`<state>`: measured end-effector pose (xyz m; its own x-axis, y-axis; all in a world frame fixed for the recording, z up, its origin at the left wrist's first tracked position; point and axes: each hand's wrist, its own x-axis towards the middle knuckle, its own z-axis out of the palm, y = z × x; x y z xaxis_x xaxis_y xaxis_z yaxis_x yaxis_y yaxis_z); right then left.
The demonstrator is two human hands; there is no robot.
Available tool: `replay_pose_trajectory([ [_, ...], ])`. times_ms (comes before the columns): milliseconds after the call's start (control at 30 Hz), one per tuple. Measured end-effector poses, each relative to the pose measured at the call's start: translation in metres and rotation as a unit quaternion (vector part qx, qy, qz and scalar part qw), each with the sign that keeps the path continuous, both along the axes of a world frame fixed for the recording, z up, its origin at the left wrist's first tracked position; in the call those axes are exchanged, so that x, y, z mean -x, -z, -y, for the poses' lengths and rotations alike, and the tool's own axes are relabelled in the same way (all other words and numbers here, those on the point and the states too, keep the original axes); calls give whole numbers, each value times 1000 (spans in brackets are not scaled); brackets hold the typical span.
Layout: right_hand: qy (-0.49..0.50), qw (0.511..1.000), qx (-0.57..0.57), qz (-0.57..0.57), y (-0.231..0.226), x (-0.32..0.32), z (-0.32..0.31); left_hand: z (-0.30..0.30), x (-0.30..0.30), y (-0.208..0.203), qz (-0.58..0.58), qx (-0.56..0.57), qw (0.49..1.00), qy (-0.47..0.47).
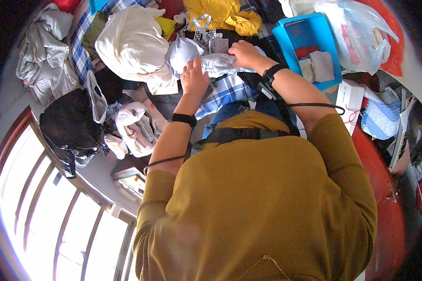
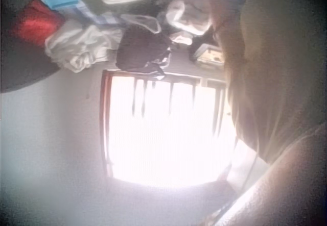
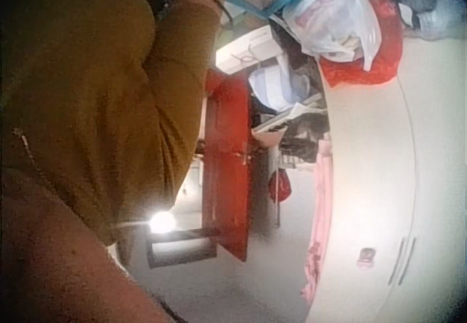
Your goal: The person wipes the inside of a blue plastic bin with a white cloth, then folds various garments including a red cloth, a white cloth, a yellow cloth, and a grey cloth, placing them into the bin. The person also folds a yellow t-shirt and places it into the bin.
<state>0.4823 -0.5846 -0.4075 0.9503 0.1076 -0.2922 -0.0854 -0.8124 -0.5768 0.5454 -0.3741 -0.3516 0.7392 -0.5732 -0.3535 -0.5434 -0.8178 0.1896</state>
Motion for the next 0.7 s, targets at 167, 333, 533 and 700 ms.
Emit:
replay_pose_trajectory([
  [167,129,919,-308,-208,0,-8,4,-3,14,-3,10,87,996,-34],
  [333,248,679,-617,-311,-34,-5,3,-3,33,-24,47,242,969,2],
  [533,232,627,-701,-249,-102,1,24,9,24,-67,-111,378,881,-262],
  [700,268,610,-726,-168,-149,14,42,30,23,-122,-347,512,740,-265],
])
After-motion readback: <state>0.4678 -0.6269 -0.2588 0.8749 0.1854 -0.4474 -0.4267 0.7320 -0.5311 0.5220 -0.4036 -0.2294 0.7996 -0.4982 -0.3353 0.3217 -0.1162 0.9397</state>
